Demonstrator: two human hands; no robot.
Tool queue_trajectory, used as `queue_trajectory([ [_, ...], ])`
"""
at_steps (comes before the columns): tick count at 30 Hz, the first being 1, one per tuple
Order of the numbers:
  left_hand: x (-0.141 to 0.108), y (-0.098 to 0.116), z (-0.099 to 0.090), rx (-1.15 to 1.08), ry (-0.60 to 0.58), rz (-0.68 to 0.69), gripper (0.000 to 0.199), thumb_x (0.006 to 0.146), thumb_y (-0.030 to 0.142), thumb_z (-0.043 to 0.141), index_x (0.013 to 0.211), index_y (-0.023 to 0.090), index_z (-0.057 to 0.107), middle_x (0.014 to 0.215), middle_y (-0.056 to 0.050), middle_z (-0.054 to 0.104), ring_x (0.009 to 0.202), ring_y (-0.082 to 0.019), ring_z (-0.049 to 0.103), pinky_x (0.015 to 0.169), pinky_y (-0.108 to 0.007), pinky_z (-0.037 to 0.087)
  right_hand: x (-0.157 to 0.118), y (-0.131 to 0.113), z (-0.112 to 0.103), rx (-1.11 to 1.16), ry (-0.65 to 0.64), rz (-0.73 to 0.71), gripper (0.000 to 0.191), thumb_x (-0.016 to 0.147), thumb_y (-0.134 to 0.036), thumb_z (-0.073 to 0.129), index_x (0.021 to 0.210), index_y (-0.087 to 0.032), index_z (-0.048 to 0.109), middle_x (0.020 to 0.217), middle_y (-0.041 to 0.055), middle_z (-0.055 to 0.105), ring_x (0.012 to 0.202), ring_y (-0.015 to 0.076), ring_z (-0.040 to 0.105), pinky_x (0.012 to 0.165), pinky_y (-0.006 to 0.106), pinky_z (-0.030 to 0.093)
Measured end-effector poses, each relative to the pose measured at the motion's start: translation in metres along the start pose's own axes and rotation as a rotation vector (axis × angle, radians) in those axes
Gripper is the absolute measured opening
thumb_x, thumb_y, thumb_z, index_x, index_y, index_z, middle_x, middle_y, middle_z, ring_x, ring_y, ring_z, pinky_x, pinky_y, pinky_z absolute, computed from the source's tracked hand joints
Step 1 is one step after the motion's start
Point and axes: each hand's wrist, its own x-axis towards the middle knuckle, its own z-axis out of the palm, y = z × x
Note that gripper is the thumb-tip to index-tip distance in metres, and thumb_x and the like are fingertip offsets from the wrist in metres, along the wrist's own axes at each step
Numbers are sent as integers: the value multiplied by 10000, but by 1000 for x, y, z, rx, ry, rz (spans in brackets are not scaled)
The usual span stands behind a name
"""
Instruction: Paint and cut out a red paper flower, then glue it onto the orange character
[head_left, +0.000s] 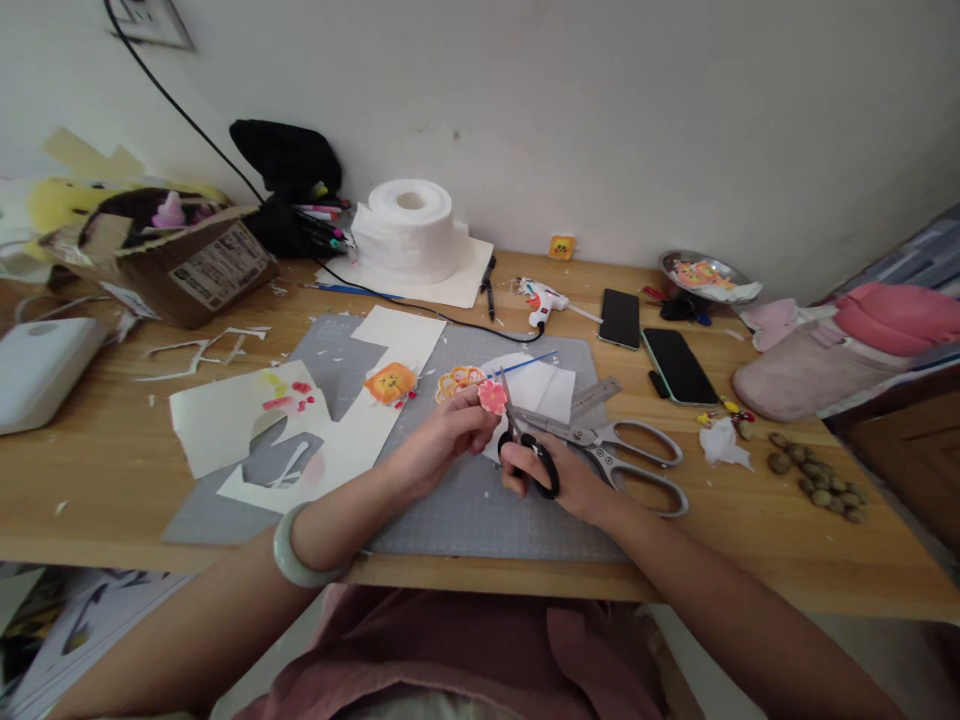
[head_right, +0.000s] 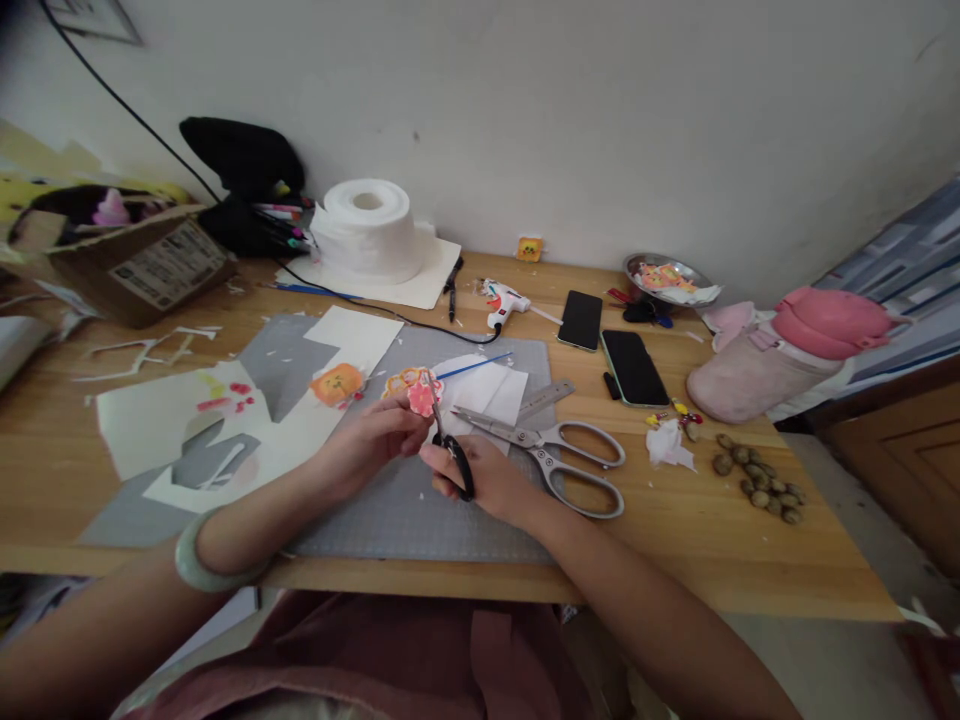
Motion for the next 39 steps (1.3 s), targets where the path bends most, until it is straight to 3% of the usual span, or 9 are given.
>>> queue_trajectory([
  [8,3,6,-10,-34,80,33,178,664,302,607,664,207,457,527,66,421,487,-83,371,484,-205,293,0,3,-2,-4,0,1,566,841,-695,470,555,-208,434,515,-22,482,498,105,414,535,266,343],
  [28,3,2,-10,45,79,10,217,666,320,609,636,205,427,519,75,408,483,-72,342,482,-207,253,3,10,0,51,51,24,628,800,-815,443,622,-212,441,511,-34,467,490,110,405,546,285,330],
  [33,6,9,-16,104,-6,-58,169,598,292,597,577,190,464,497,62,408,464,-65,323,456,-207,244,-2,4,-9,47,-18,21,669,784,-842,422,653,-191,499,576,-2,537,557,128,458,606,296,360],
  [39,6,20,-26,153,-132,-196,143,548,250,590,520,187,465,464,56,392,430,-61,307,413,-210,188,-5,-12,-18,-7,-166,44,651,738,-819,522,576,-190,487,496,-14,500,500,119,438,541,283,325],
])
